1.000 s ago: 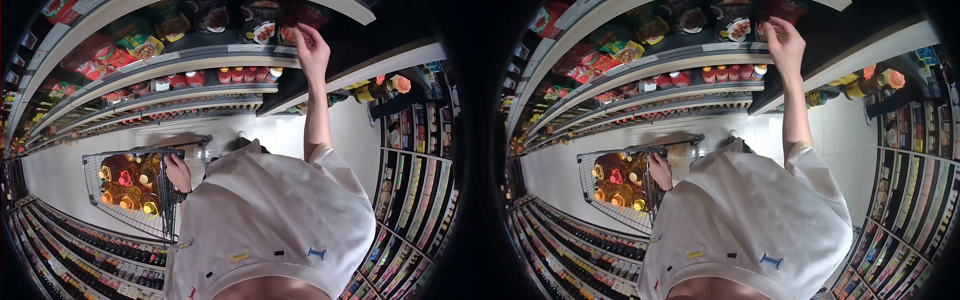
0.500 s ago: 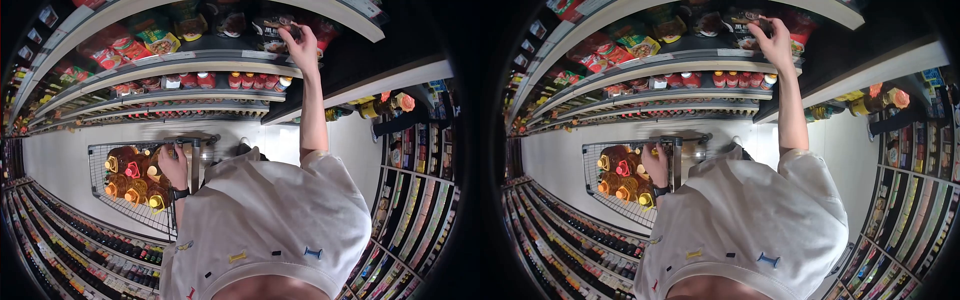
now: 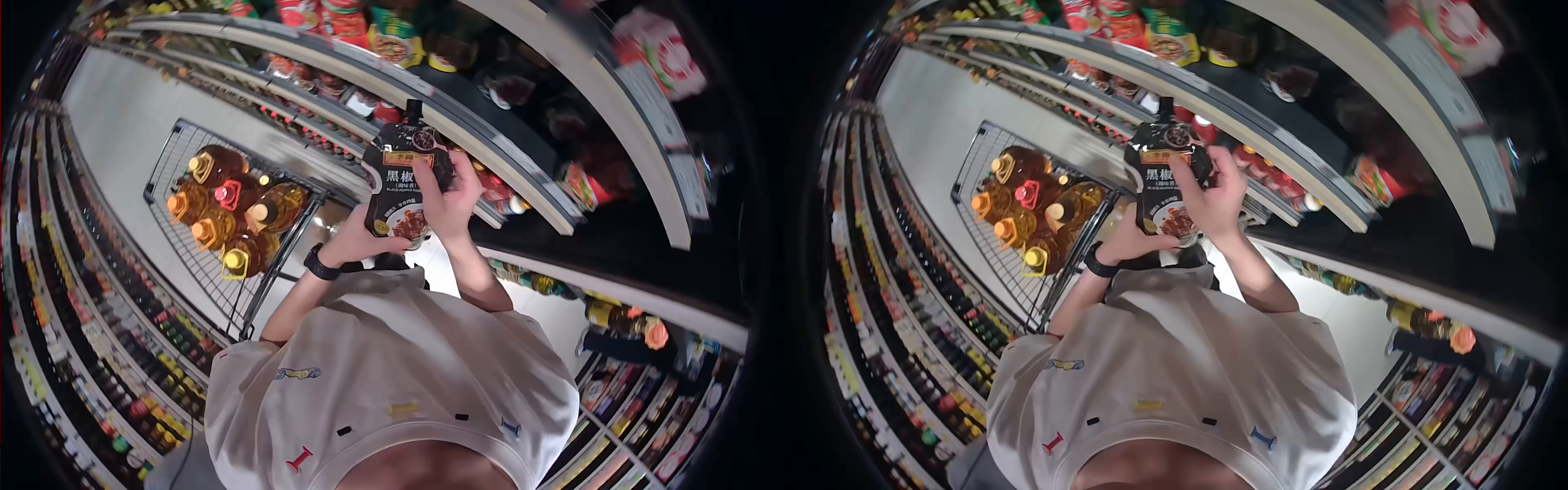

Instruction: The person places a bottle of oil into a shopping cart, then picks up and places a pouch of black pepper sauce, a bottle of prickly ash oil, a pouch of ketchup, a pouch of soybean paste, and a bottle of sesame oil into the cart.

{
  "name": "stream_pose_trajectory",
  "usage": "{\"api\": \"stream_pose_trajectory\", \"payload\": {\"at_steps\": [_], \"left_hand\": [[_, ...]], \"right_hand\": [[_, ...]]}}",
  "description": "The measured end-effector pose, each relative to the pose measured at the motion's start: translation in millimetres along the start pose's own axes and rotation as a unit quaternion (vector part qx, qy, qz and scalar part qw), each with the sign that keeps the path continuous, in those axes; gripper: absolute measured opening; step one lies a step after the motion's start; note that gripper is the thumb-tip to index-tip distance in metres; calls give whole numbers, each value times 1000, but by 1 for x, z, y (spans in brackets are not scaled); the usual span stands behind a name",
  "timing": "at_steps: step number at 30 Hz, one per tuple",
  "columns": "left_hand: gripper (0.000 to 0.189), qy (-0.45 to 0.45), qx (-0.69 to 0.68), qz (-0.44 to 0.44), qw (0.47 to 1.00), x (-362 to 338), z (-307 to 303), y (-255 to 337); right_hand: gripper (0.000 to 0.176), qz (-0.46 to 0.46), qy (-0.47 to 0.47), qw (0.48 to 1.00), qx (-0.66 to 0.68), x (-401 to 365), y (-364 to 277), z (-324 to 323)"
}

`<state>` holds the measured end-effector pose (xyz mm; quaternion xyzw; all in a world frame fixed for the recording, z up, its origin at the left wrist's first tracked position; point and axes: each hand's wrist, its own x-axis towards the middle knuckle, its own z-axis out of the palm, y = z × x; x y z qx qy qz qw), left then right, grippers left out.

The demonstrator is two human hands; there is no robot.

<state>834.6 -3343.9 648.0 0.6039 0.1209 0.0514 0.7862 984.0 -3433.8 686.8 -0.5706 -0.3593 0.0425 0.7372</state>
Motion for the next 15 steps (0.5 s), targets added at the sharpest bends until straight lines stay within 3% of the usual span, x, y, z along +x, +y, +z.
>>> {"api": "stream_pose_trajectory", "payload": {"at_steps": [1, 2, 5, 6, 7, 9, 11, 13, 14, 15], "left_hand": [[39, 42, -78, -56, 995, -13, -2, -11], [32, 70, -58, -64, 994, -22, -8, -16], [32, 135, -92, -82, 983, -50, -31, -12], [34, 131, -119, -49, 983, -58, -42, -3], [42, 131, -112, -81, 982, -69, -62, 2], [56, 188, 77, -79, 976, -90, -112, 14], [60, 248, 231, -88, 937, -113, -185, 12], [57, 248, 28, 5, 968, -128, -279, -13], [50, 238, -58, 40, 969, -135, -326, -22], [44, 224, -144, 75, 961, -142, -369, -30]], "right_hand": [[22, 111, -3, 992, 64, -4, 15, 14], [22, 147, -58, 987, 37, -7, 34, 19], [30, 194, -151, 963, 111, 0, 39, 58], [34, 163, -165, 966, 112, 7, 31, 77], [32, 136, -196, 966, 102, 16, 34, 96], [29, 177, -276, 934, 144, 29, 53, 139], [20, 224, -333, 905, 139, 46, 51, 188], [15, 196, -426, 882, 39, 57, 69, 251], [20, 154, -423, 893, -18, 54, 73, 291], [20, 157, -419, 894, 32, 46, 87, 332]]}}
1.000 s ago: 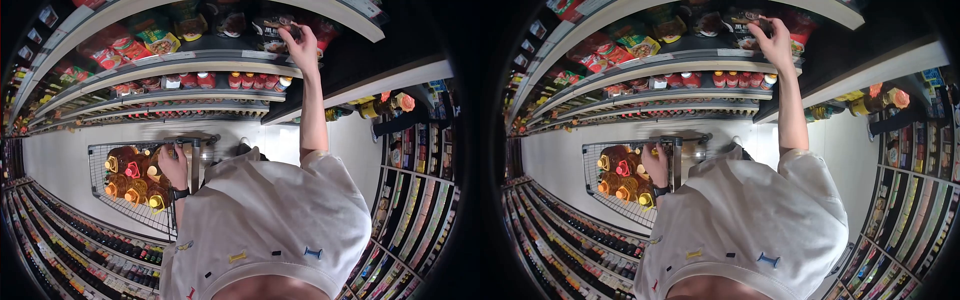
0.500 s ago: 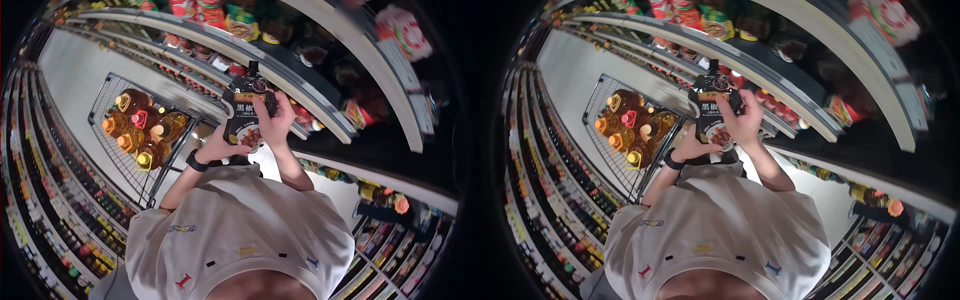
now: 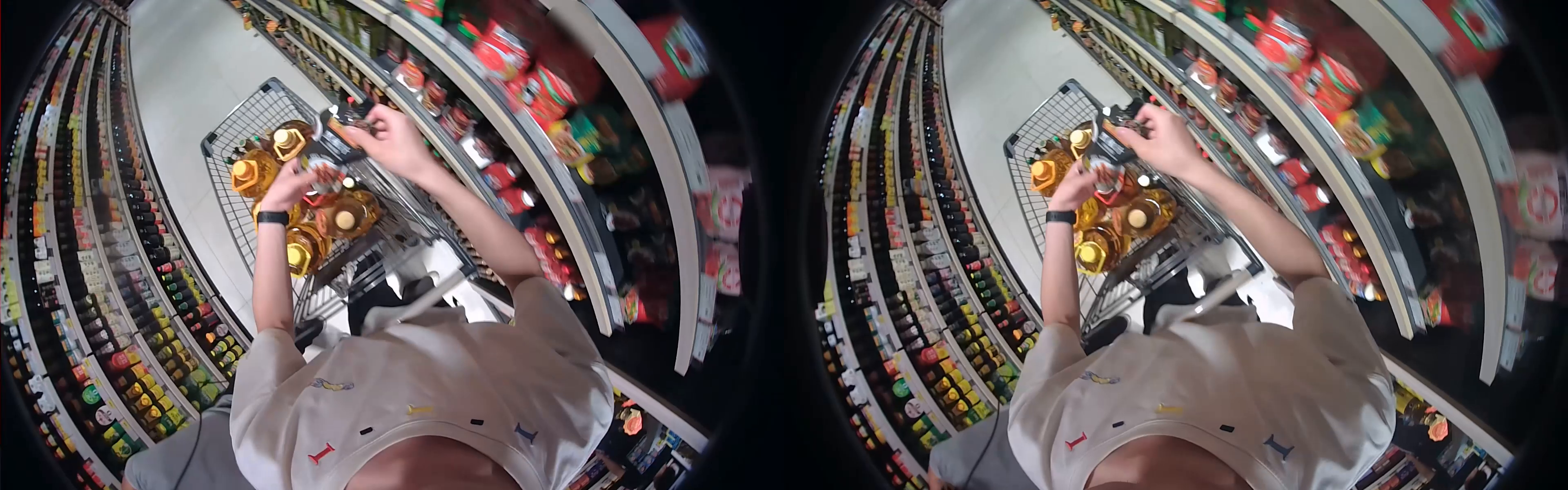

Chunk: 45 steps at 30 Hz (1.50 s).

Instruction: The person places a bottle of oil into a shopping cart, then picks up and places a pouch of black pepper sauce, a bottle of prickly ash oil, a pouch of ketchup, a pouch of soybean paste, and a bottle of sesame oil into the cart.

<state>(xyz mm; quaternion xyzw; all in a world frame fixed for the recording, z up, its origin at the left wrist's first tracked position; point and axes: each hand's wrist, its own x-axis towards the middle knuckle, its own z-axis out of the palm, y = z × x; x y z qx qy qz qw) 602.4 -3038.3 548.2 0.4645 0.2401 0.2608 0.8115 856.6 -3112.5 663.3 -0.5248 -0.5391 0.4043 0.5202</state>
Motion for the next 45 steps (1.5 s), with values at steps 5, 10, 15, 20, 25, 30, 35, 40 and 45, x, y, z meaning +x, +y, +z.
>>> {"api": "stream_pose_trajectory", "payload": {"at_steps": [5, 10, 15, 20, 25, 30, 35, 40, 45], "left_hand": [[28, 268, -211, 25, 940, 71, -171, 18], [35, 343, -16, 85, 935, 123, -267, -4], [35, 338, 143, 4, 930, 123, -340, -42], [36, 201, 292, -111, 929, 140, -368, -49], [69, 181, 399, -163, 884, 128, -309, -32], [74, 175, 411, -170, 879, 133, -316, -41], [69, 206, 430, -148, 866, 136, -320, -35], [48, 218, 485, -18, 847, 85, -256, 16], [43, 122, 460, -17, 879, 6, -150, 52]], "right_hand": [[27, -92, 47, 987, -123, 134, 65, 145], [27, -99, 43, 975, -194, 245, 163, 234], [22, -107, 4, 962, -252, 297, 241, 256], [23, 10, -44, 959, -281, 344, 325, 263], [21, 43, -104, 950, -290, 372, 411, 273], [24, 105, -233, 896, -364, 389, 409, 283], [35, 116, -194, 901, -372, 390, 391, 281], [41, 29, -115, 971, -208, 315, 298, 211], [29, -44, -53, 951, -301, 152, 202, 87]]}}
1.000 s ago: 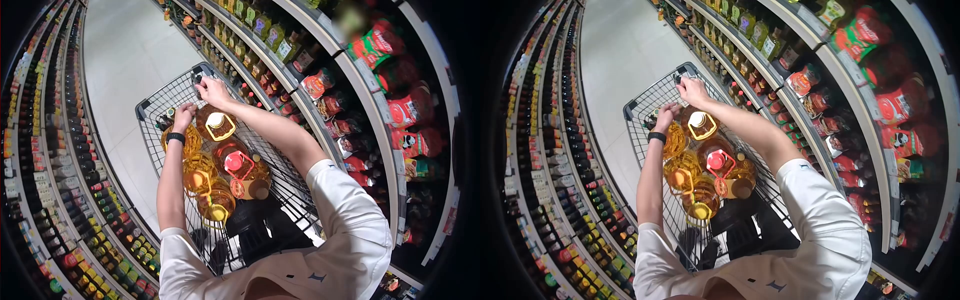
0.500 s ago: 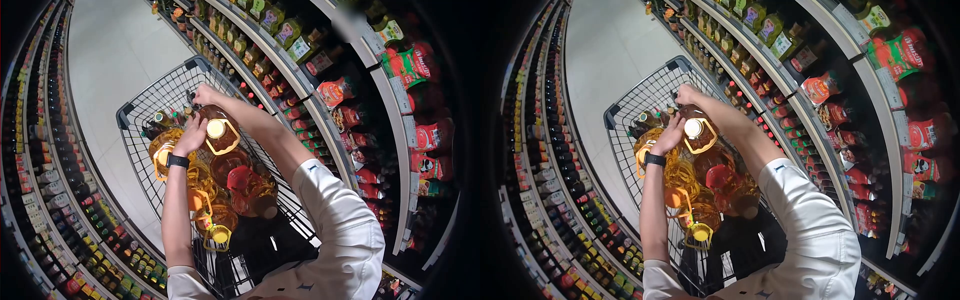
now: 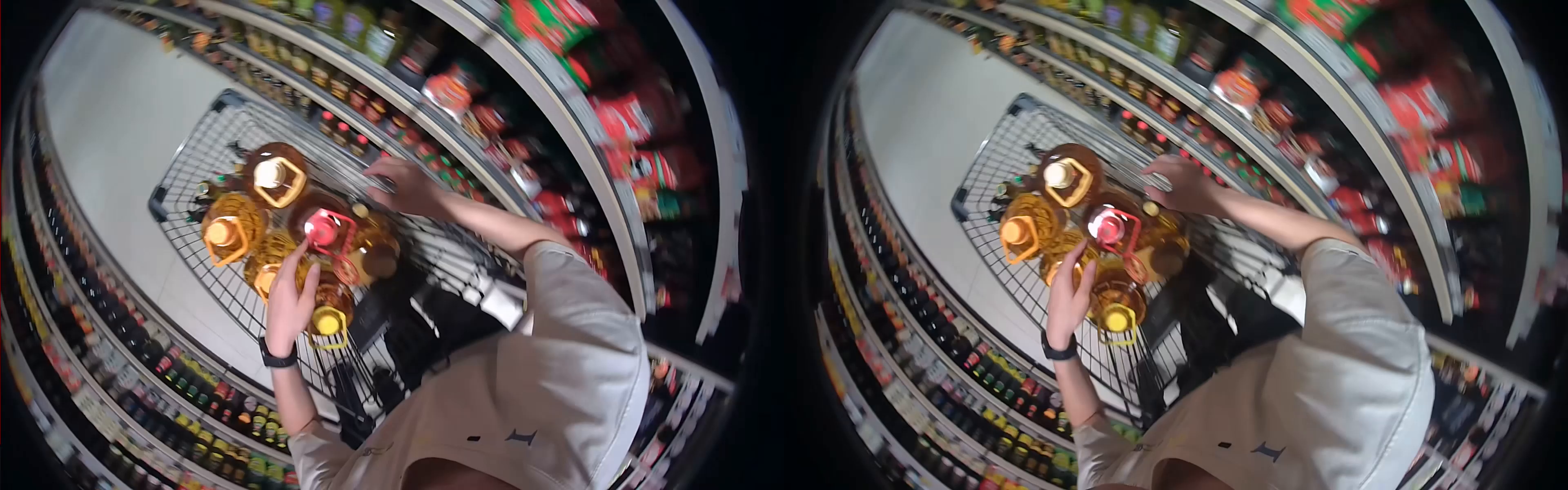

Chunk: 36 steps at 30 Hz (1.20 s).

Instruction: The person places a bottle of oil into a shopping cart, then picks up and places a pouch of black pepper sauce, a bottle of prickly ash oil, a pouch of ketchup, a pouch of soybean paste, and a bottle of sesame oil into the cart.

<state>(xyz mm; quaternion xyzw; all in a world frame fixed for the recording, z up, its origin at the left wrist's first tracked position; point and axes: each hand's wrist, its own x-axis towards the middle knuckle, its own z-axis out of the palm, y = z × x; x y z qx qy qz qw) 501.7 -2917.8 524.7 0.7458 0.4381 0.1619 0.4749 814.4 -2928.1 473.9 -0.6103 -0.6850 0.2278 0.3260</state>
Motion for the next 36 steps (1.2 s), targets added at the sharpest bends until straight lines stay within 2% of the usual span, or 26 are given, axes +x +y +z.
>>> {"api": "stream_pose_trajectory", "payload": {"at_steps": [1, 3, 4, 7, 9, 10, 11, 13, 14, 15, 17, 19, 21, 23, 25, 27, 28, 31, 32, 33, 35, 36], "left_hand": [[42, -21, -44, -24, 999, -18, 14, 9], [38, -51, -123, -51, 990, -48, 51, 28], [35, -93, -249, -146, 953, -66, 71, 38], [32, -148, -267, -190, 933, -104, 132, 86], [31, -119, -94, -89, 984, -116, 165, 128], [33, -32, 72, -1, 997, -119, 177, 144], [43, -5, 204, 3, 979, -122, 184, 148], [50, 7, 196, 30, 980, -125, 190, 159], [54, -32, 131, -16, 991, -128, 190, 165], [58, 29, 197, 32, 980, -136, 197, 167], [72, 110, 330, 3, 937, -159, 203, 174], [81, 174, 357, -90, 913, -187, 202, 145], [80, 248, 398, -221, 855, -218, 194, 114], [67, 319, 333, -293, 838, -237, 177, 89], [66, 260, 304, -404, 822, -233, 161, 68], [69, 248, 250, -316, 881, -212, 158, 62], [70, 300, 201, -319, 876, -206, 158, 67], [64, 309, 169, -343, 871, -198, 131, 42], [54, 393, 138, -254, 873, -191, 130, 13], [54, 391, 140, -252, 874, -187, 121, 10], [47, 363, 94, -303, 876, -180, 107, 4], [46, 381, 122, -284, 871, -177, 104, 2]], "right_hand": [[27, -7, 25, 995, -97, -46, 0, -18], [29, 28, -4, 991, -132, -117, -32, -71], [29, 67, 31, 989, -129, -158, -41, -82], [39, 124, 88, 973, -175, -256, -74, -110], [43, 148, 107, 970, -163, -299, -93, -116], [46, 158, 84, 975, -129, -320, -94, -110], [60, 110, 20, 982, -155, -327, -98, -112], [65, 60, 20, 992, -111, -330, -101, -99], [66, 46, 21, 991, -123, -332, -94, -88], [68, 31, 21, 990, -136, -331, -86, -79], [67, 34, -2, 988, -151, -329, -81, -75], [66, 36, -12, 987, -155, -321, -82, -79], [65, 21, -1, 987, -156, -313, -79, -81], [65, 12, 14, 987, -157, -306, -78, -79], [64, -1, 37, 986, -163, -299, -77, -79], [63, -11, 50, 986, -159, -295, -80, -77], [62, -9, 49, 984, -169, -291, -80, -77], [60, -4, 70, 980, -184, -275, -79, -71], [60, -2, 70, 978, -196, -271, -81, -69], [60, 1, 68, 976, -208, -268, -82, -67], [61, 5, 68, 974, -217, -259, -85, -62], [62, 11, 72, 974, -213, -254, -88, -60]]}}
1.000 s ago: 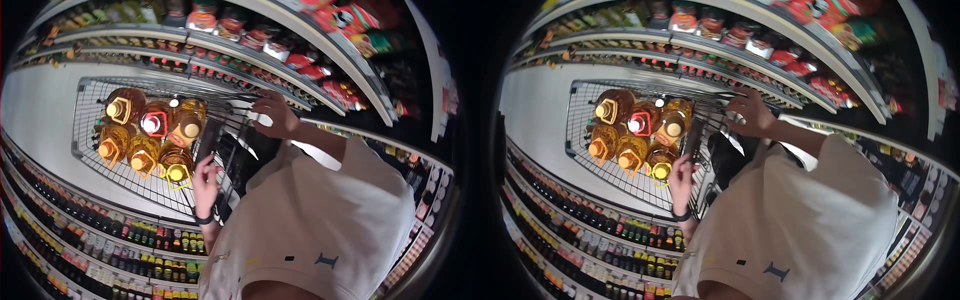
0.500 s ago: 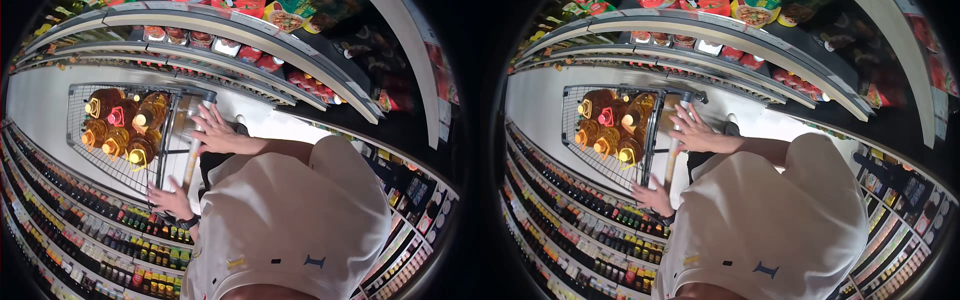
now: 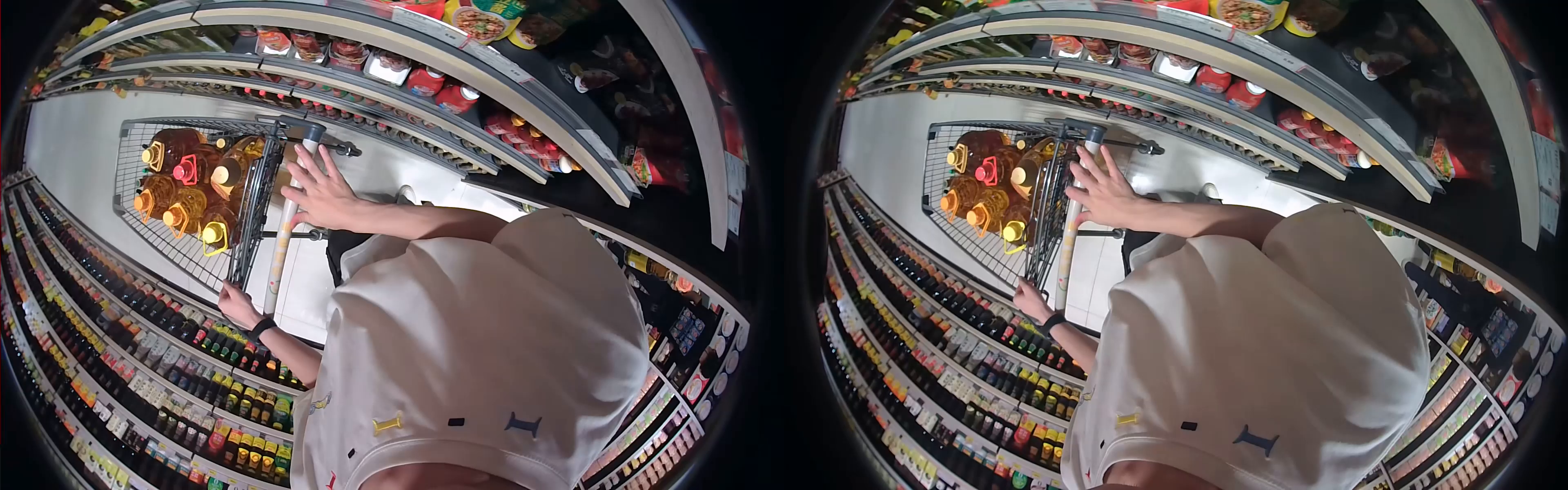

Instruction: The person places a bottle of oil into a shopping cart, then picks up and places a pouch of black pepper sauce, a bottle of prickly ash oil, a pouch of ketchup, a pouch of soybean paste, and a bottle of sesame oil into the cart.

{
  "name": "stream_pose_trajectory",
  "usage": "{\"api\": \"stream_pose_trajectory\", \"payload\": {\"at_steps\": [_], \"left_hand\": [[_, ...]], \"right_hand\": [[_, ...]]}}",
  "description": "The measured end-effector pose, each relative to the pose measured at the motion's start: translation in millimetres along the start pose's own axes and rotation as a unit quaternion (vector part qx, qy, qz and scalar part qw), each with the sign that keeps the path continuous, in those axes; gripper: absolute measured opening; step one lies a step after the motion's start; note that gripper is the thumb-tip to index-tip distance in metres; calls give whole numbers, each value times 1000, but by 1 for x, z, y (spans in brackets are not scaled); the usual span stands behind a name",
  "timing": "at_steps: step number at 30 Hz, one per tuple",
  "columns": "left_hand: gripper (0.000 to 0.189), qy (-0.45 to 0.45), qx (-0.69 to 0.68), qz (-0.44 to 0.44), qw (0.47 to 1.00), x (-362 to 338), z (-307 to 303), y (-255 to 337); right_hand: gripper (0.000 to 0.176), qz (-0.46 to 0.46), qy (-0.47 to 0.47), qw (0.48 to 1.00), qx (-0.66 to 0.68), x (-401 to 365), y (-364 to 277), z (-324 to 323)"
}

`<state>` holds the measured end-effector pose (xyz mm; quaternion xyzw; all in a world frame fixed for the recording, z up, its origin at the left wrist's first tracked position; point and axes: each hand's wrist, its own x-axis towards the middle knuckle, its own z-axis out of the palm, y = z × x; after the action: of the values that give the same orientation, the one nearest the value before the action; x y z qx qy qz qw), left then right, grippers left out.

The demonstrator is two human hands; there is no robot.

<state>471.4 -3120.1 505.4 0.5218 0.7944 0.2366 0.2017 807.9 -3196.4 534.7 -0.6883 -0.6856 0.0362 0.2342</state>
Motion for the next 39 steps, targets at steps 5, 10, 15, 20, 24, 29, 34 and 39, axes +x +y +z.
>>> {"api": "stream_pose_trajectory", "payload": {"at_steps": [5, 10, 15, 20, 24, 29, 34, 39], "left_hand": [[48, 6, 12, 21, 1000, 45, 1, -7], [46, 2, 33, 18, 999, 97, -10, 1], [42, -13, 38, 37, 999, 146, -12, -2], [41, -2, 21, 54, 998, 199, -16, 3], [38, -8, -9, 46, 999, 244, -17, 1], [35, -34, -22, 23, 999, 310, -17, 4], [35, -26, -8, 25, 999, 369, -26, 34], [35, -31, -26, 56, 998, 444, -22, 29]], "right_hand": [[65, 7, 14, 1000, 23, 24, -12, 26], [63, -9, 19, 999, 42, 65, -32, 46], [61, -20, -15, 999, 20, 115, -53, 41], [65, -121, -193, 974, -3, 226, -36, 53], [55, -153, -156, 976, -21, 266, -42, 82], [33, -164, 27, 986, -9, 310, -52, 114], [28, -143, 50, 988, 28, 367, -67, 142], [25, -144, 74, 986, 46, 435, -86, 158]]}}
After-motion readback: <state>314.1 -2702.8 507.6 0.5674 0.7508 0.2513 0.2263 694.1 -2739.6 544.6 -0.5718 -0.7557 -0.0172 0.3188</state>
